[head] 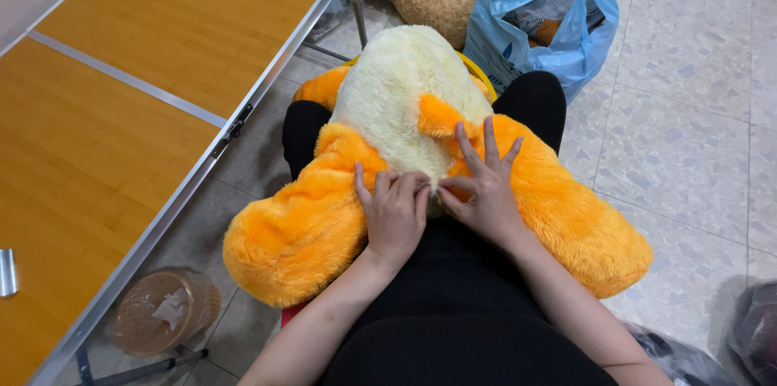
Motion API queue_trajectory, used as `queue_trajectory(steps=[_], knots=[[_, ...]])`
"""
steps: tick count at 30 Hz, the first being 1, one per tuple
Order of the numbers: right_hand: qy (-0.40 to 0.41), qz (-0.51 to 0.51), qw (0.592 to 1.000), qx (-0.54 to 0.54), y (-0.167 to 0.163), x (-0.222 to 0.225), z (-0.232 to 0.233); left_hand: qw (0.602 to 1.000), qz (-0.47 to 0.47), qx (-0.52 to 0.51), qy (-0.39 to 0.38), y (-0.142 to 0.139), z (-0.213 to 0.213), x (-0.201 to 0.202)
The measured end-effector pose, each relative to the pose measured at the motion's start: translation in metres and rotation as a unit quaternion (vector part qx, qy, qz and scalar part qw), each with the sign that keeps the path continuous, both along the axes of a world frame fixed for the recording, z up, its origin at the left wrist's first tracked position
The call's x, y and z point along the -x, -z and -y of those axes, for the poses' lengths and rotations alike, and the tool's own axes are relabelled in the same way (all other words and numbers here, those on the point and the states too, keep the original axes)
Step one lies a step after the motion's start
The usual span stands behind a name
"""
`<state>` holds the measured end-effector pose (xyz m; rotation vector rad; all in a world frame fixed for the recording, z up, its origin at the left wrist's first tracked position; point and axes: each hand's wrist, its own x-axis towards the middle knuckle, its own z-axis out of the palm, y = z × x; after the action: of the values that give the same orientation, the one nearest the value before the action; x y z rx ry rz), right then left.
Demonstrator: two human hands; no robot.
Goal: The person sits on the floor with a large orange and white stuffed toy on their lap. They use a needle and thread to sew the seam between the orange and white fur sections, repeatedly inserting the needle and pulling the thread through.
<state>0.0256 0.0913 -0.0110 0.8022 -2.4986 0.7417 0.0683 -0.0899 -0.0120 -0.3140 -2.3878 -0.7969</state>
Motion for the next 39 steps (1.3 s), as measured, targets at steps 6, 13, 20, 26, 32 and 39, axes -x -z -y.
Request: queue_trajectory(steps=[6,13,20,26,32,39], knots=[[-0.005,-0.002,1.0,0.002,0.006,-0.001,-0.001,1.0,0.027,0.008,0.012,0.0,0.003,0.002],[0.001,0.007,1.0,0.017,0.012,0.003,0.0,0.995,0.08,0.037,0.051,-0.004,0.01,-0.003],[-0.001,0.008,1.0,0.027,0.014,0.003,-0.002,0.997,0.04,0.058,0.045,0.0,0.013,0.003],[0.002,0.011,0.999,0.03,0.014,0.003,-0.003,0.993,-0.039,0.099,0.053,-0.001,0.015,0.007],[0.005,0.024,0.999,0.032,0.014,0.001,-0.005,0.997,0.003,0.047,0.065,-0.011,0.013,0.006],[-0.007,0.027,0.999,0.041,0.017,0.001,-0.009,0.997,-0.033,0.05,0.052,-0.023,0.008,0.018]])
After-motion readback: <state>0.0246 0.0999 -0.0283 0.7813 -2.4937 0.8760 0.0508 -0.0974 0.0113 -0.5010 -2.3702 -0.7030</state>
